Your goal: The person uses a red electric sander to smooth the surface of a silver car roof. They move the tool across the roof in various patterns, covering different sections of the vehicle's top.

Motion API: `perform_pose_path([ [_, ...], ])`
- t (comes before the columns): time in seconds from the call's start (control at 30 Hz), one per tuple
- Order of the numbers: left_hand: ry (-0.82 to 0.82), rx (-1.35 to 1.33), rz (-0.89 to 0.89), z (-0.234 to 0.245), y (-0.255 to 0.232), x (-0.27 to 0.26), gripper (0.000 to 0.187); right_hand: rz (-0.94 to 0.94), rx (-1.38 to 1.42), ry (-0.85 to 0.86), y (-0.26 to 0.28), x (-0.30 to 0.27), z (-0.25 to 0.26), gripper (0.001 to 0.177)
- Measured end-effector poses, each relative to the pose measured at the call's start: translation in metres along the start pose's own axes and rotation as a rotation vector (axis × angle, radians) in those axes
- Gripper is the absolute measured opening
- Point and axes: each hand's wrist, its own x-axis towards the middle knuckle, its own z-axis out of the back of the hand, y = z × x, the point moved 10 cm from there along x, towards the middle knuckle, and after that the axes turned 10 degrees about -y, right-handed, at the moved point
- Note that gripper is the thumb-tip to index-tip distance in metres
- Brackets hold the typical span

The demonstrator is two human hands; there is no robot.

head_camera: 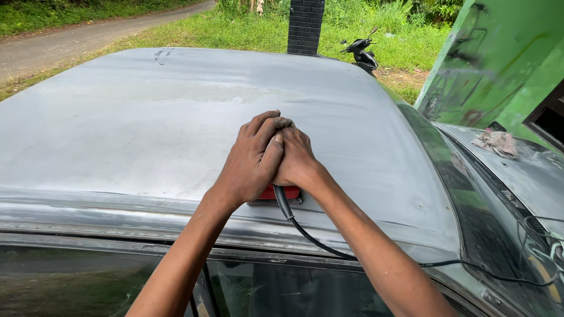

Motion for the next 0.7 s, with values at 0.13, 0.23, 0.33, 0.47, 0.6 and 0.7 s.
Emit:
perform_pose_path([
  [0.13,-0.043,0.041,0.044,0.029,0.022,-0.002,0.050,0.090,0.004,0.021,0.022,0.026,-0.029,0.049],
  [0.23,-0.073,0.075,0.098,0.047,0.044,-0.004,0.049,0.136,0.075,-0.017,0.041,0.046,-0.039,0.052],
  [0.33,-0.111,0.099,0.130,0.065,0.060,-0.004,0.048,0.190,0.103,-0.025,0.055,0.068,-0.065,0.051],
  [0.47,-0.152,0.137,0.162,0.091,0.078,-0.004,0.049,0.227,0.135,-0.054,0.080,0.095,-0.086,0.053],
  [0.6,-0.186,0.215,0.128,0.103,0.100,0.000,0.050,0.181,0.052,0.005,0.092,0.111,-0.115,0.064],
  [0.7,-0.225,0.157,-0.159,0.100,0.099,-0.001,0.046,0.133,0.085,0.016,0.093,0.111,-0.111,0.062],
])
